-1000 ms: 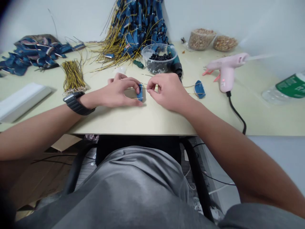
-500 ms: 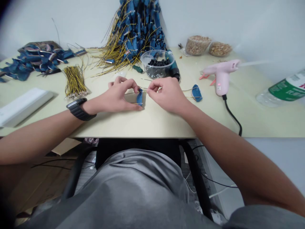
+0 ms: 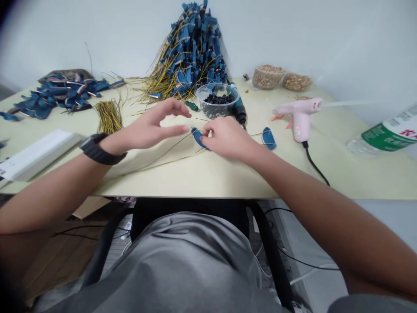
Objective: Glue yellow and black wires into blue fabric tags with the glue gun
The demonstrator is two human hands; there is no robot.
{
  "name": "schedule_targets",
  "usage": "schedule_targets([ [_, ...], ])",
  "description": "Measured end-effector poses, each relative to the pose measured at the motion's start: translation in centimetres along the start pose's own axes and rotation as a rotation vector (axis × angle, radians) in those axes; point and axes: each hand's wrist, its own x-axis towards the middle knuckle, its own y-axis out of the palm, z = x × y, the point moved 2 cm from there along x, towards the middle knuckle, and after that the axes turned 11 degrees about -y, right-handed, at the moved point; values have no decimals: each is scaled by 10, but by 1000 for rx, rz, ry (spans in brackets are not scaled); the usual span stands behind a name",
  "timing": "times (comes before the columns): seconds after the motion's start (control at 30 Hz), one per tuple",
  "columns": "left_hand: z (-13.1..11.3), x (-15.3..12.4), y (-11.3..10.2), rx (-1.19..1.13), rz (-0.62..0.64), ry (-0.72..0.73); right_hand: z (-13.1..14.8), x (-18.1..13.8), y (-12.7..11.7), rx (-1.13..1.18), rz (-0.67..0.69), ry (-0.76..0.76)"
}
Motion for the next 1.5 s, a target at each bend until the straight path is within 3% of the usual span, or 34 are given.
schedule_targets([
  [0.1, 19, 11, -20, -130, 84, -42, -11, 0, -8, -29, -18, -69],
  [0.2, 31, 16, -27, -201, 201, -92, -13, 2, -12, -62, -15, -158],
  [0.53, 38, 17, -4, -464, 497, -109, 18, 13, -6, -158, -114, -435],
  [0.73, 50, 19, 5, -628, 548, -146, 24, 15, -4, -183, -109, -436],
  [0.9, 65, 27, 17, -811, 630, -23, 23, 15, -4, -168, -114, -417],
  [1.1, 66, 27, 20, -862, 609, -43, 27, 18, 1, -126, -111, -382],
  [1.23, 62, 25, 18, -867, 531, -59, 35, 18, -4, -64, -95, -351],
  [1.37, 59, 20, 17, -884, 469, -116, 30, -17, -24, -104, -211, -209],
  [1.5, 55, 17, 16, -916, 444, -165, 0, -93, -53, -368, -526, -37],
])
